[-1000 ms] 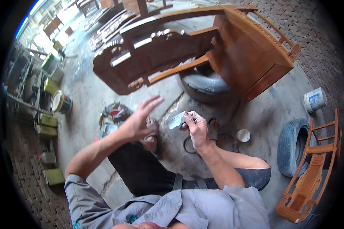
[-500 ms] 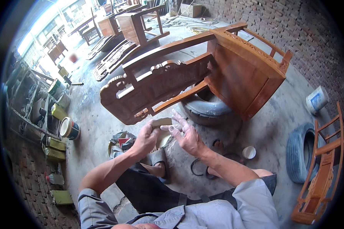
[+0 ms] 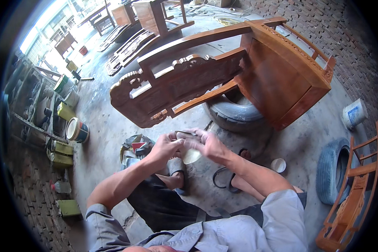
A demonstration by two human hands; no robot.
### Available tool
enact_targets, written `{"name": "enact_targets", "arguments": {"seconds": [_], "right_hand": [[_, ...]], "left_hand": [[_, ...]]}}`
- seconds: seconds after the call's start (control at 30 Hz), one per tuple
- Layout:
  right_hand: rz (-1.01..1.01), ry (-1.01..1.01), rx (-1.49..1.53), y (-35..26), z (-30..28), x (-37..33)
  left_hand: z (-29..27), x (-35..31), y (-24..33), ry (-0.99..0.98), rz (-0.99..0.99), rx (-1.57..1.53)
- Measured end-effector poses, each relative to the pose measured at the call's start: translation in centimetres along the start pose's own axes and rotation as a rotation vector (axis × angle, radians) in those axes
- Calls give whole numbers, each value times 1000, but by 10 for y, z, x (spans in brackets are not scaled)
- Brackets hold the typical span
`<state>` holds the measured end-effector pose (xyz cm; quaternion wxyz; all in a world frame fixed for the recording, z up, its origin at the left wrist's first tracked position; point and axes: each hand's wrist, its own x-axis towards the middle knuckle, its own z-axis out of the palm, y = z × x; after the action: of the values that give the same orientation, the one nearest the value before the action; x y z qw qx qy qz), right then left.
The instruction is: The person sands a wooden chair with sandpaper, wipes it with a cloth, and then uses a putty knife to apply filler to the carved details. The person works on the chair while it is resting on a tire.
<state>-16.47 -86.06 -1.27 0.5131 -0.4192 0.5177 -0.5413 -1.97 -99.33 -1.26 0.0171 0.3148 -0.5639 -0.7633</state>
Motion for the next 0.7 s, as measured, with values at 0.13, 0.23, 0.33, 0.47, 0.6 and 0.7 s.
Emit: {"name": "enact_targets", "arguments": {"seconds": [0.13, 0.23, 0.33, 0.47, 0.6, 0.7], "right_hand": [[-230, -205, -879, 15, 7, -9], [15, -252, -760, 29, 22, -4], [171, -222, -703, 49, 26, 3], [98, -2, -643, 107, 41, 12], [301, 91, -461, 180, 32, 27], [278, 291, -406, 240, 9, 49]], "left_hand": [[-9, 2, -5, 118, -278, 121], [-23, 7, -24, 53, -350, 150], [-32, 23, -35, 28, -407, 234], [-77, 42, -79, -309, -104, 494], [-87, 52, -108, -309, 43, 558], [-102, 81, -151, 94, -96, 258]]}}
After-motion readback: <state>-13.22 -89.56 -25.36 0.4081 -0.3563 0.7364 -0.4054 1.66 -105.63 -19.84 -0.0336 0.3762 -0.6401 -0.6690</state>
